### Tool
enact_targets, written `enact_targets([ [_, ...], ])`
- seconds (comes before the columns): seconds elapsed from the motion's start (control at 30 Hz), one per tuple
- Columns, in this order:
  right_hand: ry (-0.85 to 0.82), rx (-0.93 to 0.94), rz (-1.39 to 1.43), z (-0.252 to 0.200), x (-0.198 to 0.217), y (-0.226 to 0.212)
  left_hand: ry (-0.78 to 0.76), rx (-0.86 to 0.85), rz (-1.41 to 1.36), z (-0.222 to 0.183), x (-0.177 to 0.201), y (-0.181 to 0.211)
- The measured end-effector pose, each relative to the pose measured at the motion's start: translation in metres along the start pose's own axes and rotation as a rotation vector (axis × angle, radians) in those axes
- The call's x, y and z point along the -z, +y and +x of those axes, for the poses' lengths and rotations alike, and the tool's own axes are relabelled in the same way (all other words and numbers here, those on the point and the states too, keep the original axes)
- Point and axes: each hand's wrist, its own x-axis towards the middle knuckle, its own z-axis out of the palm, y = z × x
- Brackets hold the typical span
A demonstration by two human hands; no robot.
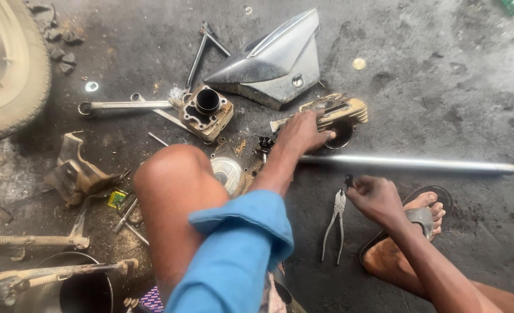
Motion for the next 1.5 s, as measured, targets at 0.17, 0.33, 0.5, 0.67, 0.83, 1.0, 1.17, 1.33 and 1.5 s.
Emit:
enact_targets([
  [0.17, -0.014, -0.105, 0.266, -0.004, 0.029, -0.008, 0.075, -0.109, -0.094, -0.057, 0.083, 0.05],
  [0.33, 0.089, 0.085, 0.564, -0.039, 0.108, -0.12, 0.262, -0.344, -0.298, -0.202, 0.192, 0.069],
  [0.5, -0.068, 0.628, 0.83, -0.113, 0.139, -0.241, 0.606, -0.246, -0.401, -0.358, 0.212, 0.03],
  [0.67, -0.339, 0.612, 0.579, -0.205, 0.126, -0.325, 0.58, -0.097, -0.357, -0.414, 0.149, -0.145],
  [0.83, -0.43, 0.732, 0.45, -0.222, 0.083, -0.325, 0.717, -0.192, -0.615, -0.433, 0.009, -0.328],
  [1.0, -0.549, 0.809, 0.398, -0.229, 0.058, -0.327, 0.451, 0.4, -1.288, -0.438, 0.027, -0.198],
  [1.17, -0.622, 0.736, 0.08, -0.243, 0.033, -0.335, 0.592, 0.211, -1.633, -0.467, 0.031, -0.129],
  [1.33, -0.687, 0.72, -0.273, -0.257, 0.006, -0.354, 0.664, 0.074, -1.833, -0.485, -0.009, -0.166],
  [1.5, -0.733, 0.7, -0.337, -0.243, 0.004, -0.335, 0.802, 0.415, -1.644, -0.507, -0.027, -0.208],
])
